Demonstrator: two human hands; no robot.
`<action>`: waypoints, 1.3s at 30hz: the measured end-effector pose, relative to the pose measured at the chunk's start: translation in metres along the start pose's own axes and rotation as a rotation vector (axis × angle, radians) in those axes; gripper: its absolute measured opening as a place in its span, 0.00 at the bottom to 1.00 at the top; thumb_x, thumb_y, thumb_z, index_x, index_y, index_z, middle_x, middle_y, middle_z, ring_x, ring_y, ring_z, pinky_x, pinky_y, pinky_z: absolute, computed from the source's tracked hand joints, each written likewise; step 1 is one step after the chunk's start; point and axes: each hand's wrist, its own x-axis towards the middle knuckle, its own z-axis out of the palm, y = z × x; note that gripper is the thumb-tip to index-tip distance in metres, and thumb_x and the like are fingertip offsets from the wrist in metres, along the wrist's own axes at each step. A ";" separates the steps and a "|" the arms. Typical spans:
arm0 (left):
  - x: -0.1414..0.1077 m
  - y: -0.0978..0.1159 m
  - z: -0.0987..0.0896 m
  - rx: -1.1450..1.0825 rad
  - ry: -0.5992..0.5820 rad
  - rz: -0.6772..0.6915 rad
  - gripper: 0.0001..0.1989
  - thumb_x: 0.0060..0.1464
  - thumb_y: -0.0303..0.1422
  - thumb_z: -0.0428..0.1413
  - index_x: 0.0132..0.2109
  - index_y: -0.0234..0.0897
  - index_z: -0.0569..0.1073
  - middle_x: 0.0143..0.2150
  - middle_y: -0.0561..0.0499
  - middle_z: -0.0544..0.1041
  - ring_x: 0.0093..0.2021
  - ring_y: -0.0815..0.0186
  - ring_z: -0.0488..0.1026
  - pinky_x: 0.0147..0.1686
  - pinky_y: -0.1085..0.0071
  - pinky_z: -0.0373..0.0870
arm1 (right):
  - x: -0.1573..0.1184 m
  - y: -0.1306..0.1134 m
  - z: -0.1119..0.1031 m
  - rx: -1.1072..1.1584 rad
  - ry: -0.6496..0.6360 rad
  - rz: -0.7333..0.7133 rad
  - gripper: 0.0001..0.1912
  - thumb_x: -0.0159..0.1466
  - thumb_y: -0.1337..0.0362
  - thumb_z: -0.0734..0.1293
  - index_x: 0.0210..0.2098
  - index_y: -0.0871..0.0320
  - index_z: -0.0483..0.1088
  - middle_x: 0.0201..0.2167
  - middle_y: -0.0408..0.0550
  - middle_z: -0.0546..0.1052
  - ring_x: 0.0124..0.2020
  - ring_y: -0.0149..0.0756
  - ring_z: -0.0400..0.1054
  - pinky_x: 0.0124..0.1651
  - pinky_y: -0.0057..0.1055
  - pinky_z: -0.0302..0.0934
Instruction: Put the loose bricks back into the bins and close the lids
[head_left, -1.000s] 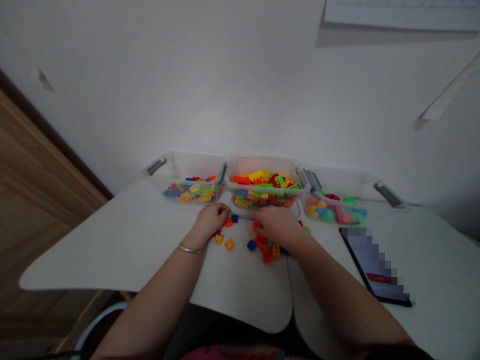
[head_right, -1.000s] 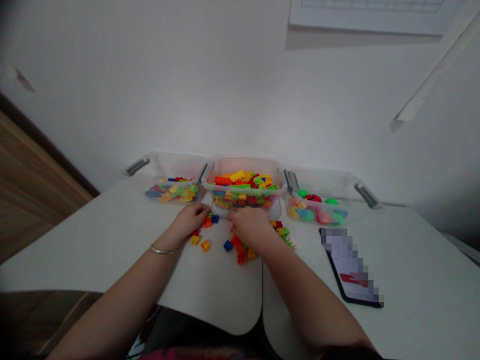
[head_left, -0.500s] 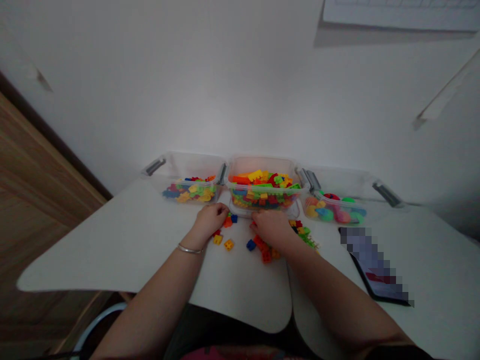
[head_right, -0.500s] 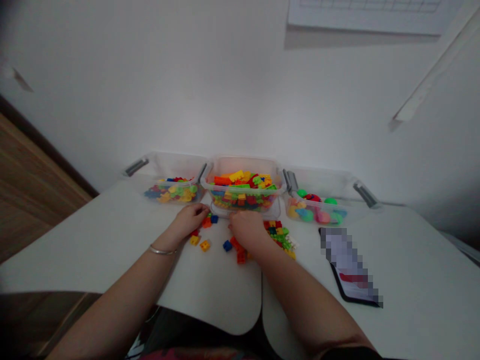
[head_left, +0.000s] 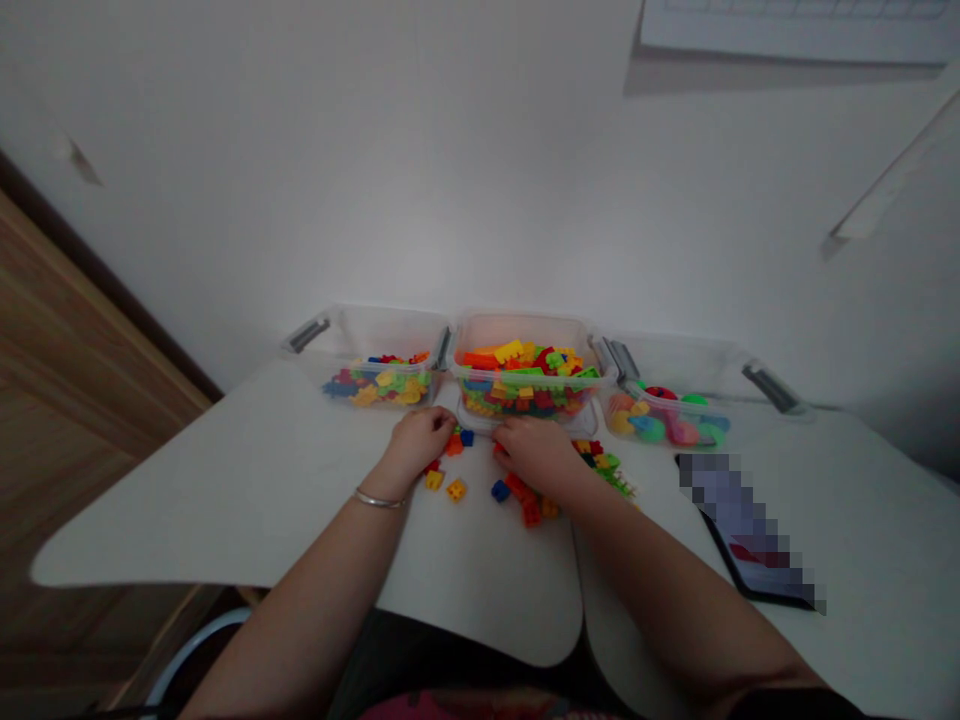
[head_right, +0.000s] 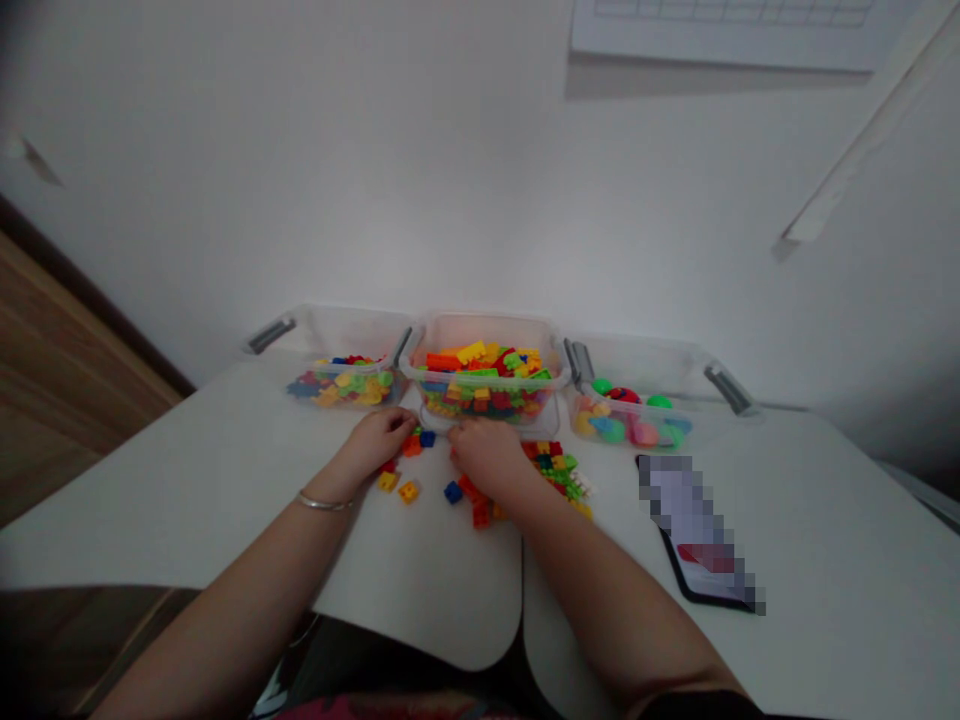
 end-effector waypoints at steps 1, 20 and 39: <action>0.000 0.000 0.000 0.004 0.001 -0.004 0.14 0.61 0.35 0.50 0.42 0.37 0.80 0.33 0.48 0.82 0.32 0.64 0.76 0.34 0.70 0.66 | -0.001 0.000 -0.002 -0.006 0.014 -0.032 0.10 0.67 0.65 0.63 0.43 0.57 0.75 0.42 0.52 0.79 0.44 0.42 0.74 0.39 0.31 0.66; -0.001 -0.001 0.000 0.024 0.020 0.027 0.14 0.61 0.35 0.50 0.42 0.37 0.80 0.36 0.46 0.82 0.34 0.63 0.77 0.35 0.69 0.67 | -0.005 0.040 -0.018 0.279 1.206 -0.120 0.08 0.67 0.63 0.65 0.47 0.52 0.68 0.41 0.48 0.79 0.44 0.40 0.72 0.48 0.41 0.65; -0.004 0.002 -0.003 0.003 -0.013 -0.019 0.14 0.61 0.36 0.50 0.42 0.38 0.80 0.31 0.49 0.81 0.31 0.64 0.76 0.35 0.70 0.67 | 0.023 0.048 -0.048 0.259 0.650 0.536 0.18 0.65 0.57 0.63 0.50 0.56 0.75 0.41 0.53 0.81 0.47 0.49 0.71 0.52 0.46 0.58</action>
